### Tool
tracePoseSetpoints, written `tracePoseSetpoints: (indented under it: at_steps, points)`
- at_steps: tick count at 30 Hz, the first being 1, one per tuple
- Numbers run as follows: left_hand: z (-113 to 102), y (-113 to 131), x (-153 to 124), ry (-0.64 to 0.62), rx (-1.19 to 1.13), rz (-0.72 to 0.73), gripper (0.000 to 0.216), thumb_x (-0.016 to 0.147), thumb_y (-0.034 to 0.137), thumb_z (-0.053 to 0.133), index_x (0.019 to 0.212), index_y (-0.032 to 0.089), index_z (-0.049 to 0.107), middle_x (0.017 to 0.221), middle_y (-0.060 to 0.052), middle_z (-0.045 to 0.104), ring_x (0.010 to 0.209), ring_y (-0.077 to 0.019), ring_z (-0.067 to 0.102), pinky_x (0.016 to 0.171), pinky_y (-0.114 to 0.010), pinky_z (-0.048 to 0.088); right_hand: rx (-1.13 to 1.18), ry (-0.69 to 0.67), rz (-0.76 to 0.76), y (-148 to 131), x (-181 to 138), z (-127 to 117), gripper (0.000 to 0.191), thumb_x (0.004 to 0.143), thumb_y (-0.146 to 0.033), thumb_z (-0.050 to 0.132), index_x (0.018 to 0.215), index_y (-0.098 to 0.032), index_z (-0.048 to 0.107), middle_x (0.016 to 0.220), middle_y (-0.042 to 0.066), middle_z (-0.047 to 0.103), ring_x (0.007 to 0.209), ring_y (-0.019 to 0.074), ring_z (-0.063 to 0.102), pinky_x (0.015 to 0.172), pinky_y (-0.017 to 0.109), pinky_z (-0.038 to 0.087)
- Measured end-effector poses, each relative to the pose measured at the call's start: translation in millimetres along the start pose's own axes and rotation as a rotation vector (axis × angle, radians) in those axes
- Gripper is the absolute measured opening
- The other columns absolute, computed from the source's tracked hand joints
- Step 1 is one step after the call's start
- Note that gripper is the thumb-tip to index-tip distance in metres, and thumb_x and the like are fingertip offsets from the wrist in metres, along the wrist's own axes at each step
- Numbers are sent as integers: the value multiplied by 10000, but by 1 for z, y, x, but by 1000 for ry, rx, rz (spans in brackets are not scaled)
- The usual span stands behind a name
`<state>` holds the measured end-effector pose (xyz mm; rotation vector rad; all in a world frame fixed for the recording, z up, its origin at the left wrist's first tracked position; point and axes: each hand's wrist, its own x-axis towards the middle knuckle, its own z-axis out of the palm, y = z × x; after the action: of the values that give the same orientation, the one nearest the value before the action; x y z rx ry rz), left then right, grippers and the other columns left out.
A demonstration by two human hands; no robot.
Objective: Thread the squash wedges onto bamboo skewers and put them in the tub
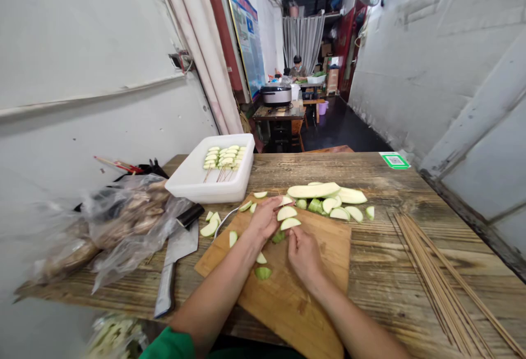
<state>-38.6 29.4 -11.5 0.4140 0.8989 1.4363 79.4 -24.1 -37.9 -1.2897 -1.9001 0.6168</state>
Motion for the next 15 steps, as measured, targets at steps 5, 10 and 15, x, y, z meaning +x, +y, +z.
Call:
tracePoseSetpoints:
  at_steps: [5,10,15]
  points:
    - [3,7,-3,-44,68,5,150,674,212,602,792,122,594,735,-76,665,674,-159,621,663,-269,463,-5,15,12,1,1,0,271,840,-236,336,796,-166,595,616,30,626,518,151,554,518,224,370]
    - [3,18,-5,43,130,106,261,744,332,545,937,160,583,973,-90,643,836,-151,611,702,-249,455,13,61,9,-1,2,-4,291,842,-235,323,789,-161,599,653,46,642,554,155,573,547,227,393]
    - [5,16,-8,-55,143,92,320,740,406,546,868,120,610,907,-122,658,805,-198,622,683,-286,473,22,36,-50,-5,1,-4,275,842,-228,334,787,-162,595,608,25,621,509,139,552,510,217,374]
